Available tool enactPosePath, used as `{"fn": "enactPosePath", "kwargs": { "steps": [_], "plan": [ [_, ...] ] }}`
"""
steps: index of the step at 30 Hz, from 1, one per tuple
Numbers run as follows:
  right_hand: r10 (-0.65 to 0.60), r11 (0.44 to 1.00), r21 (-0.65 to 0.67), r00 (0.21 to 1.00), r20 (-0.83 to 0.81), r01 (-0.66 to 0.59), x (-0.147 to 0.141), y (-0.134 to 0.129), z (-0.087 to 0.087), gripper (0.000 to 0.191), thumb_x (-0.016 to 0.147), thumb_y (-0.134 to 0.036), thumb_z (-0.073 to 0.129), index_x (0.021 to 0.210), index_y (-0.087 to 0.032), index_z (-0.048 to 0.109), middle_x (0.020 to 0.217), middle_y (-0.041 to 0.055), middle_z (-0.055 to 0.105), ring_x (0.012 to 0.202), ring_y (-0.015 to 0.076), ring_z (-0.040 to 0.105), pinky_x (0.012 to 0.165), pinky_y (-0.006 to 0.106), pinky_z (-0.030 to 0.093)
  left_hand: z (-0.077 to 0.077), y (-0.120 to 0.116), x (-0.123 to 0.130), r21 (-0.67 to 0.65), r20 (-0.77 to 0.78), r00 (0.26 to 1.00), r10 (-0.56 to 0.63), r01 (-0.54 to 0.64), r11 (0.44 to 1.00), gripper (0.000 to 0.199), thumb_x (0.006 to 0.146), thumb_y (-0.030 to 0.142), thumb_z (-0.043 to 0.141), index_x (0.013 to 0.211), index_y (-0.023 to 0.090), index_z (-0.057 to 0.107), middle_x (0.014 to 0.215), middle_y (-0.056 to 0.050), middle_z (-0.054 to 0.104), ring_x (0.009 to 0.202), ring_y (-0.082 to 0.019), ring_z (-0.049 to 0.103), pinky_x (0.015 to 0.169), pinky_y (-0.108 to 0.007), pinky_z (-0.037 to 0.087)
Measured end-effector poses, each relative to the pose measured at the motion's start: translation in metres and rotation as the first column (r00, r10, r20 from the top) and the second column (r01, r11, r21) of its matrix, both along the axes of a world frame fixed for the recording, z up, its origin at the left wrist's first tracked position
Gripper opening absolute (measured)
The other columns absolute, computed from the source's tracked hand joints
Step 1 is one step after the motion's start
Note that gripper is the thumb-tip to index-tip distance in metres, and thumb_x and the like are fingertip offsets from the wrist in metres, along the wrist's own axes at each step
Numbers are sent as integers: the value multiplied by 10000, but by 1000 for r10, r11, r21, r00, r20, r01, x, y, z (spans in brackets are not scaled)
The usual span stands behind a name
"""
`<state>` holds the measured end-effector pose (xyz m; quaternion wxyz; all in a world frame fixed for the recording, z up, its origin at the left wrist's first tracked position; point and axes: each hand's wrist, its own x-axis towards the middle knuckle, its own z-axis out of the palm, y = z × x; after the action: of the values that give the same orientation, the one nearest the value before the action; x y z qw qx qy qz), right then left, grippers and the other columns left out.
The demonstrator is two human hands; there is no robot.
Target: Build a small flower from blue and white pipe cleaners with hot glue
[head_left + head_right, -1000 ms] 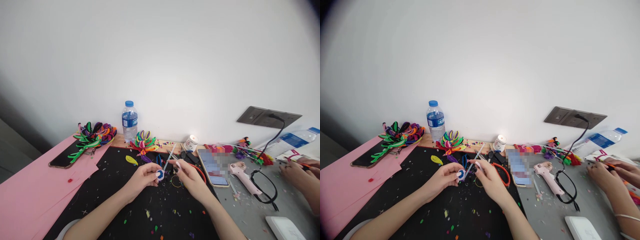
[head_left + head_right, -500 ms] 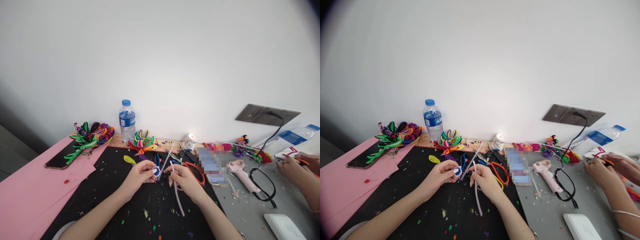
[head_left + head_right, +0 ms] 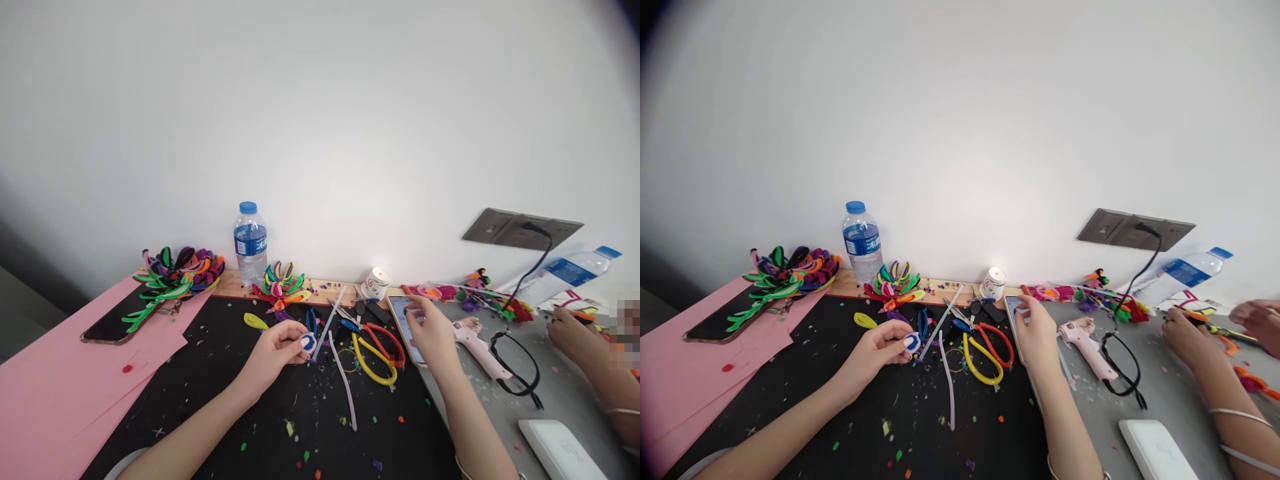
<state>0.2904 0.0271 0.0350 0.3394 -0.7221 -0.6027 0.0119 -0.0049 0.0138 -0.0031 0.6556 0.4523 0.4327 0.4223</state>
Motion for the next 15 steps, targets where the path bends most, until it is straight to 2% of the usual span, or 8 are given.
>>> {"fn": "enactPosePath", "kwargs": {
  "steps": [3, 6, 10, 13, 15],
  "plan": [
    [-105, 994, 3, 994, -26, 105, 18, 0, 1, 309, 719, -208, 454, 1001, -163, 571, 786, 63, 666, 692, 208, 615, 642, 322, 461, -1, 0, 0, 2, -4, 1000, -5, 5, 1000, 240, 665, 321, 667, 834, 162, 606, 767, -1, 603, 617, -115, 604, 633, -254, 512],
    [-80, 996, -46, 988, -133, 74, 14, -3, 0, 255, 721, -240, 474, 936, -178, 596, 683, 35, 657, 607, 197, 607, 549, 289, 453, 0, 0, 0, 2, -11, 1000, -10, 10, 1000, 242, 662, 321, 669, 826, 154, 606, 757, -8, 615, 622, -118, 603, 639, -256, 509],
    [152, 980, -100, 970, -190, -173, -21, -8, -4, 149, 752, -291, 499, 712, -182, 592, 575, 10, 617, 535, 163, 557, 527, 256, 414, 3, -1, 1, 7, -19, 1000, -7, 7, 1000, 241, 649, 313, 674, 807, 144, 606, 762, -16, 617, 621, -129, 607, 621, -261, 505],
    [361, 908, -138, 905, -227, -396, -52, -14, -10, 171, 785, -271, 485, 648, -187, 543, 521, -13, 568, 502, 140, 515, 506, 232, 374, 4, -2, 2, 23, -8, 1000, -28, 29, 999, 238, 651, 311, 677, 801, 140, 607, 758, -20, 617, 618, -132, 606, 617, -269, 503],
    [457, 862, -136, 865, -207, -489, -69, -19, -15, 201, 792, -253, 493, 601, -190, 499, 514, -25, 523, 495, 127, 475, 492, 223, 342, 3, -3, 2, 29, 5, 999, -45, 45, 999, 241, 649, 310, 684, 800, 140, 606, 762, -23, 622, 615, -133, 605, 617, -275, 502]
  ]
}}
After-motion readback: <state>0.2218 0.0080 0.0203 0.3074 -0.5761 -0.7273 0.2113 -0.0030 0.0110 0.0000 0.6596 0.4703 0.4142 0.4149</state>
